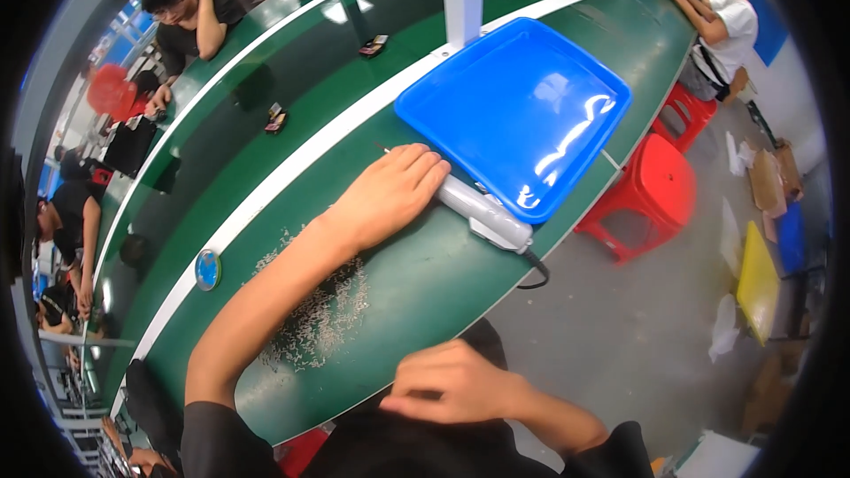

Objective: Assembling small electronic components using an electric screwdriver at a factory workbench.

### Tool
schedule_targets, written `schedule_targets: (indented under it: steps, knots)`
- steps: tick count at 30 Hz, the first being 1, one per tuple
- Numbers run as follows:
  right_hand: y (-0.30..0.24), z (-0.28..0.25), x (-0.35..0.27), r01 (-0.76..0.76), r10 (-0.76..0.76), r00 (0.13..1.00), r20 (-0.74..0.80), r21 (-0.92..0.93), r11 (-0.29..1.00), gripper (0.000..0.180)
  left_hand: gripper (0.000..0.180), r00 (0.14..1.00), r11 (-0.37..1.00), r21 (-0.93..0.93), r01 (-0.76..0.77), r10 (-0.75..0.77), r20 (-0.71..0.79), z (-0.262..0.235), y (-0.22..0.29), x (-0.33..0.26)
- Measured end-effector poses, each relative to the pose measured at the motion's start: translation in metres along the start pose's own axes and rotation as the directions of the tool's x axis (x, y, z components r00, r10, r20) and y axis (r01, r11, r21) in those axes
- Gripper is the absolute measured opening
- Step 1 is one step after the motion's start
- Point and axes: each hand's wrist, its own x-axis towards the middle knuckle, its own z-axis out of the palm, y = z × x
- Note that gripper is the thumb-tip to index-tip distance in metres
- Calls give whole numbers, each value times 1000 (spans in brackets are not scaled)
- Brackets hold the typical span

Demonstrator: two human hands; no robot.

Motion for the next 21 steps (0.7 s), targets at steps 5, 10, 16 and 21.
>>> schedule_targets:
  steps: [5, 10, 16, 21]
  knots:
    - [30, -11, -11, -284, 503, 750, -430, 477, 832, 22, 38, 983, 993, -22, 117, -119, -142, -35, 31, -25]
    - [24, -27, 42, 73, 71, 880, -470, 281, 957, 83, 53, 919, 869, -447, 213, -333, -210, -72, 95, -45]
    - [25, -10, 59, 230, 190, 834, -517, 640, 734, 62, 38, 852, 846, -434, 311, -450, -267, -92, 93, -77]
    - [42, -36, 55, 489, 414, 700, -581, 814, 314, 32, 24, 691, 695, -248, 675, -713, -117, -82, 20, -162]
